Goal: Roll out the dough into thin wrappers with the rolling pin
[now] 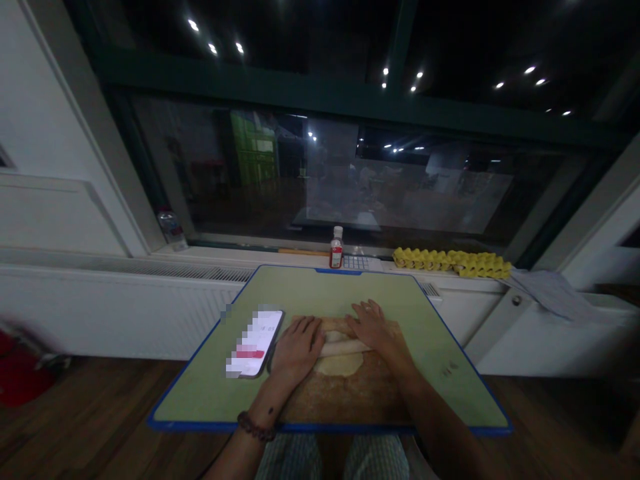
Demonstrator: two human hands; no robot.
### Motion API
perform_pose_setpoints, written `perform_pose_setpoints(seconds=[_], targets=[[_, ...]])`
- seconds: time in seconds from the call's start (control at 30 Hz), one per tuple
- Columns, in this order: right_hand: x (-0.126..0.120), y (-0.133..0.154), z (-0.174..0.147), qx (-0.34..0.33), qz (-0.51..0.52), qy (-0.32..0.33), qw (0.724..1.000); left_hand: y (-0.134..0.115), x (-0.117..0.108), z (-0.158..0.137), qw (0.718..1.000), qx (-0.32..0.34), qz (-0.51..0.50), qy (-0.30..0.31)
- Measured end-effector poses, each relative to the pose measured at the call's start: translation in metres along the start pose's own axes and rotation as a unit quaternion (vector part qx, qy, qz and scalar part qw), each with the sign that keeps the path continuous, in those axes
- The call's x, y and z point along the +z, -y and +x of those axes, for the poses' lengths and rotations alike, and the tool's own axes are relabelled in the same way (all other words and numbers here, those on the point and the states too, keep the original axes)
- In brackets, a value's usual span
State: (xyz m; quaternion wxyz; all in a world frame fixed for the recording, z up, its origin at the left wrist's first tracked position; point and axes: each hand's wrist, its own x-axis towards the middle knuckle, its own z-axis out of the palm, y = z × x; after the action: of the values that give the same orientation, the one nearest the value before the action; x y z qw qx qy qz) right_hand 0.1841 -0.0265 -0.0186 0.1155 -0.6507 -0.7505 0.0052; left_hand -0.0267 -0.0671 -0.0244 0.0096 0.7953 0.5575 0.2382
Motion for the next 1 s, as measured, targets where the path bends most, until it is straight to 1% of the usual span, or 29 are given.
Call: perform_pose_setpoints(seconds=[0.13,0.23,0.33,0.43,0.57,0.63,0.77,1.0], targets=[[0.002,0.0,0.0,-0.015,-0.013,-0.012,1.0,-0.001,0.0,0.0,1.0,0.005,0.0,-0.005],[-0.001,0.0,-0.005,-0.024,-0.032,-0.027,0.999,-0.003,-0.001,0.0,1.0,0.001,0.011,0.008],[-0.005,0.0,-0.012,-0.063,-0.052,-0.023,0.996,-0.005,-0.003,-0.001,0.999,-0.002,0.024,0.022],[-0.006,0.0,-0.019,-0.096,-0.06,-0.021,0.993,-0.008,-0.004,-0.006,1.0,0.006,0.026,0.008],[-0.007,0.002,-0.029,-0.085,-0.048,-0.045,0.994,-0.013,-0.005,-0.018,0.999,0.013,0.017,-0.031],[-0.01,0.005,-0.034,-0.079,-0.048,-0.048,0.994,-0.016,-0.006,-0.024,0.999,0.008,0.015,-0.04],[-0.018,0.012,-0.045,-0.066,-0.051,-0.044,0.996,-0.021,-0.007,-0.032,0.999,0.004,0.018,-0.042],[-0.025,0.016,-0.059,-0.071,-0.046,-0.046,0.995,-0.024,-0.008,-0.04,0.998,0.038,0.011,-0.039]])
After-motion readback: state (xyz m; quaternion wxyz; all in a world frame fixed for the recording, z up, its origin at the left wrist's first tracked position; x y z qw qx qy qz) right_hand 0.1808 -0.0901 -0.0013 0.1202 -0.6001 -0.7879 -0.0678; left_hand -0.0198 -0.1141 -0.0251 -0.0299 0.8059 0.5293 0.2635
